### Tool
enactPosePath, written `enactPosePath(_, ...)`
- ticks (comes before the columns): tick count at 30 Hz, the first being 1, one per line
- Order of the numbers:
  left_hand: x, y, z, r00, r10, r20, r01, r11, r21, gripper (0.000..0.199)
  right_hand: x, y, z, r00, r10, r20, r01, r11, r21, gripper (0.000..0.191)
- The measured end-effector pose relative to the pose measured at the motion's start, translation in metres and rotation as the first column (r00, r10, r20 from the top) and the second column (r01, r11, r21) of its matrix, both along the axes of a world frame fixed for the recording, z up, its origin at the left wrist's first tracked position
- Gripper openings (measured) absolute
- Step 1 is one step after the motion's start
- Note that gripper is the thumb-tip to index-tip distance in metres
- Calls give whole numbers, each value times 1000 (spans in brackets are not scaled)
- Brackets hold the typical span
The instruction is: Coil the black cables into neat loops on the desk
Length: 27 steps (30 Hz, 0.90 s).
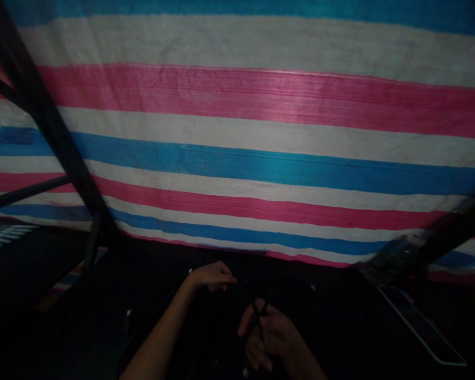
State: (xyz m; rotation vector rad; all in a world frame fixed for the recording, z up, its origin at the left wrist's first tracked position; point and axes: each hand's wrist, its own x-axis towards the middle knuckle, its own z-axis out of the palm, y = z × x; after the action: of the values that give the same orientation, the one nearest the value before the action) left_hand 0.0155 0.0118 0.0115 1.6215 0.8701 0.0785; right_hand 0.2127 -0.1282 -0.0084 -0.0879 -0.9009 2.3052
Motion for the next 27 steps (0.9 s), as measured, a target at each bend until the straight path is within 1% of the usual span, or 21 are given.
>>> enactPosePath(3,2,-1,0,1000,-20,-8,20,1000,-17,59,14,-15,12,973,-194,122,198,980,-18,50)
enactPosePath(6,4,-1,0,996,-84,-13,83,995,-49,59,22,-37,21,915,-345,209,366,928,-74,48)
enactPosePath(7,4,-1,0,994,-105,-20,104,993,-50,59,23,-43,24,897,-372,240,402,911,-89,48)
enactPosePath(9,4,-1,-1,989,-139,-47,137,990,-39,57,22,-52,27,872,-382,306,429,898,-102,47)
enactPosePath(11,5,-1,-1,984,-159,-74,159,987,-13,55,20,-53,25,843,-374,386,447,886,-119,48)
enactPosePath(12,5,-2,-2,982,-167,-87,168,986,2,53,19,-52,21,814,-379,440,474,871,-127,50)
enactPosePath(13,6,-2,-3,979,-175,-102,178,984,20,52,18,-49,16,772,-392,500,513,849,-126,53)
enactPosePath(15,11,-4,-6,970,-196,-146,206,977,55,47,15,-40,2,668,-414,618,583,808,-89,67)
enactPosePath(16,15,-6,-8,962,-210,-174,224,972,67,44,13,-34,-5,624,-404,669,585,809,-57,75)
enactPosePath(18,22,-8,-11,948,-231,-218,253,964,82,38,6,-21,-18,565,-352,746,526,851,3,83)
enactPosePath(20,26,-9,-14,943,-235,-234,262,961,88,33,-4,-7,-25,528,-301,794,432,900,54,85)
enactPosePath(22,26,-9,-15,945,-225,-237,252,963,92,32,-15,6,-28,496,-294,817,366,924,111,87)
enactPosePath(25,16,-12,-16,968,-162,-190,188,974,125,33,-28,19,-32,473,-341,812,362,916,174,91)
enactPosePath(27,6,-15,-15,987,-120,-105,132,983,125,38,-33,21,-36,488,-368,791,423,893,155,87)
